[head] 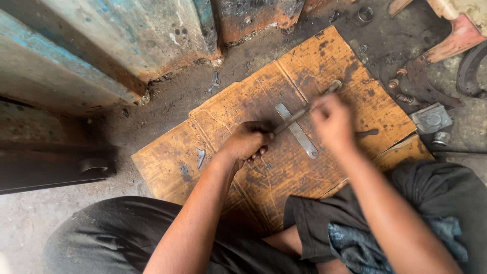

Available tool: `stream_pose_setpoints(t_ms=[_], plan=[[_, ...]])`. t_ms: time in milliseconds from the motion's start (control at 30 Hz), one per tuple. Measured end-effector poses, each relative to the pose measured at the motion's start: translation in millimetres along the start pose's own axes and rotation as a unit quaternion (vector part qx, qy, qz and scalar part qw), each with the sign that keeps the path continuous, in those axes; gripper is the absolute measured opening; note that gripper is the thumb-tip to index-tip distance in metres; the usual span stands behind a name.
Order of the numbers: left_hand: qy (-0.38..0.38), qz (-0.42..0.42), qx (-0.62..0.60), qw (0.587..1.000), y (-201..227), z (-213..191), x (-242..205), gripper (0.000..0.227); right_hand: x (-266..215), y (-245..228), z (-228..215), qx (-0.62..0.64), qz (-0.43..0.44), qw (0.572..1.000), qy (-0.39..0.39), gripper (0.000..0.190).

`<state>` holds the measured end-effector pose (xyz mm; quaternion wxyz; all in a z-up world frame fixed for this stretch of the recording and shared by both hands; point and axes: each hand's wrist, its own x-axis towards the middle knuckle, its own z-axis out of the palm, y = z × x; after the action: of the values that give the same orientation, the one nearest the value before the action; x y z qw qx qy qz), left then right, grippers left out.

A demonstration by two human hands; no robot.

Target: The person rubs a metal rod with a cloth and a thin metal strip while sitting on the floor.

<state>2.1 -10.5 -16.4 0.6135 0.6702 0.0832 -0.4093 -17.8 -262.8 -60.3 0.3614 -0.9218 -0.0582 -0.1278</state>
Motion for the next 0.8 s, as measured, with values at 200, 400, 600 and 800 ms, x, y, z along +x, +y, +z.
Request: stream_pose_setpoints(t_ms=[200,400,600,800], plan=[[-0.004,-0.011,-0.009,1.000,8,-2,-5,0.016,-5,0,8,-0.041,-0.032,0.997,0.058,0.006],[-0.021,0.013,0.040,0.999,-4,-3,-2,0.019,14,3,-1,-0.046,-0.020,0.997,0.054,0.009],[0.001,-0.002,0.056,0.998,-4,-5,-2,0.012,-8,-40,0,-0.065,0.028,0.996,-0.052,0.014],[0.020,0.032,0.033,0.999,-22,-7,15,0.012,19,-12,-10,-0.015,0.047,0.998,0.034,0.009]])
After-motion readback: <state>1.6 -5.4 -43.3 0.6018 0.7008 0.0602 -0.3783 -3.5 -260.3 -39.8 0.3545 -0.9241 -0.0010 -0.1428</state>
